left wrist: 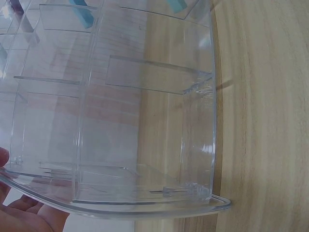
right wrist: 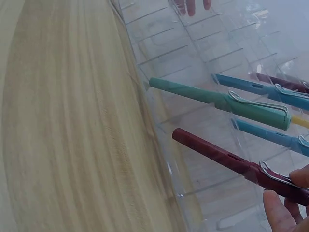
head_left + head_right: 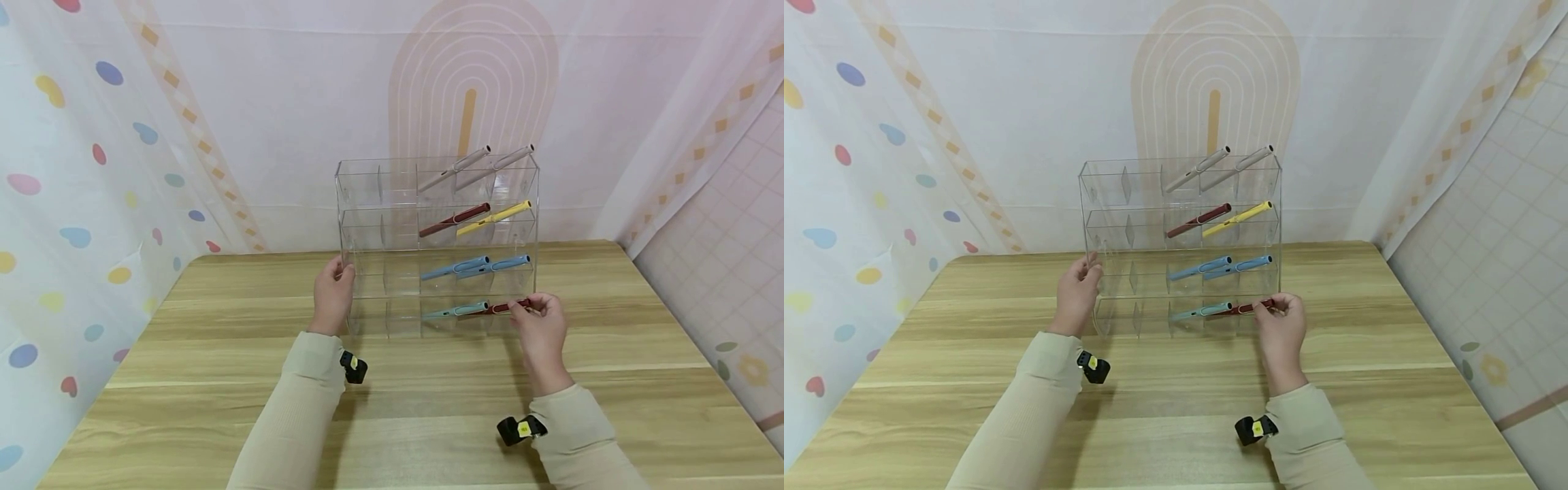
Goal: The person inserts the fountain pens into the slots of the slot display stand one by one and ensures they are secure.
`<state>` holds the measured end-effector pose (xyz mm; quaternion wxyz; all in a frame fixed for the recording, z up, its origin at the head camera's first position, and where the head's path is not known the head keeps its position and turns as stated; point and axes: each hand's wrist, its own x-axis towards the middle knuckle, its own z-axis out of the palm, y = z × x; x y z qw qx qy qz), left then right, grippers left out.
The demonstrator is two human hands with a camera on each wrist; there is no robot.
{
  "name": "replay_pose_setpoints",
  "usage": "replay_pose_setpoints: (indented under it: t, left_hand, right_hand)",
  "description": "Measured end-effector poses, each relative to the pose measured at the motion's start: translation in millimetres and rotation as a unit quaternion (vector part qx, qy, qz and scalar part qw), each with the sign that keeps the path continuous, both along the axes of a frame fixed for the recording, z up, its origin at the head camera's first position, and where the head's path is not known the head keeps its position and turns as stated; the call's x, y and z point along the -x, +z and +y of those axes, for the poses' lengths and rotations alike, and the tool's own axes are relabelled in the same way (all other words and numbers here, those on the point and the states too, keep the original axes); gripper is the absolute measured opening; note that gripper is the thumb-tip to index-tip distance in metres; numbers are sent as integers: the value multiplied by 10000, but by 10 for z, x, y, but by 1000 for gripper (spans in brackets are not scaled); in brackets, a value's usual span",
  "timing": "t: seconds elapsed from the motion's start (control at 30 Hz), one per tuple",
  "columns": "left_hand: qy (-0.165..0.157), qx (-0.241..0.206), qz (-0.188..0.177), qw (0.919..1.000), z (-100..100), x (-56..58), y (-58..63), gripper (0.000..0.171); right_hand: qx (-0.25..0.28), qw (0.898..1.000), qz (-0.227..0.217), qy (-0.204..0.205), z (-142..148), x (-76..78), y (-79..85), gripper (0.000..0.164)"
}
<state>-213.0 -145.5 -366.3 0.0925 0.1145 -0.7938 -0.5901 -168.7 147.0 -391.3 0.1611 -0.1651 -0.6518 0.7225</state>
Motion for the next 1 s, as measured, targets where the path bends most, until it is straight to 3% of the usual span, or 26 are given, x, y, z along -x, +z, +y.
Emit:
replay_pose_setpoints:
  t: [0.57, 1.0]
  left_hand:
    - [-11, -49, -30, 10000, 14, 19, -50, 31]
    - [-26, -133, 36, 9999, 0, -6, -18, 34]
  right_hand:
    - [-162, 9997, 51, 157, -31, -18, -43, 25]
    - [-569, 9982, -57, 157, -5, -49, -57, 25]
